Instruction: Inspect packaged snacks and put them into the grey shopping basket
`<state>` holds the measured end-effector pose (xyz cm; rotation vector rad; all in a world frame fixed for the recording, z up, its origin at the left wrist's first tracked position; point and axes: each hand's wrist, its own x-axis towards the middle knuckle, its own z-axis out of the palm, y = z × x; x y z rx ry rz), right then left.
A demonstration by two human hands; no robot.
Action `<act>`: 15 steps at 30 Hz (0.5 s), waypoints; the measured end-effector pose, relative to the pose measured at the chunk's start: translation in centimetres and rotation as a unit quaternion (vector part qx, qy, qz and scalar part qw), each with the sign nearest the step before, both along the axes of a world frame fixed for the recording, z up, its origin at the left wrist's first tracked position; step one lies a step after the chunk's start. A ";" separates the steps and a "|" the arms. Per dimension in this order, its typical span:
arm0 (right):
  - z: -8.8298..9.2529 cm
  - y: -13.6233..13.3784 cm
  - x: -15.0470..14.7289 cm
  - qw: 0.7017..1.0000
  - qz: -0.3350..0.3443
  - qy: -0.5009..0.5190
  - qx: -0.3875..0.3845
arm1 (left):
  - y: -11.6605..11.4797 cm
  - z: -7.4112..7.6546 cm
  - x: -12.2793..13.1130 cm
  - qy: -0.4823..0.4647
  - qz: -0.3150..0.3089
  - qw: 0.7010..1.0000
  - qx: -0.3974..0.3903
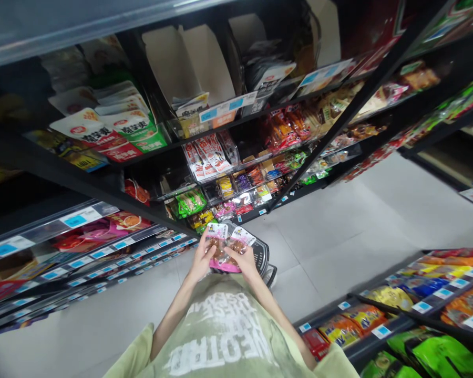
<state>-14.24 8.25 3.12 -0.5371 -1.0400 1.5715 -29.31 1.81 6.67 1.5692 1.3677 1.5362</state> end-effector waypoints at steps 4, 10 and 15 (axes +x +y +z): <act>-0.5 0.2 -0.1 1.000 0.005 0.011 -0.023 | 0.0 0.3 -0.4 -0.058 0.075 0.995 0.018; -1.2 0.5 -0.2 0.999 0.017 0.008 -0.028 | -0.8 1.1 -1.1 -0.332 -0.065 0.941 -0.011; -1.1 0.2 0.0 0.999 0.029 0.001 -0.038 | -2.3 1.1 -1.3 -0.374 -0.075 0.924 0.007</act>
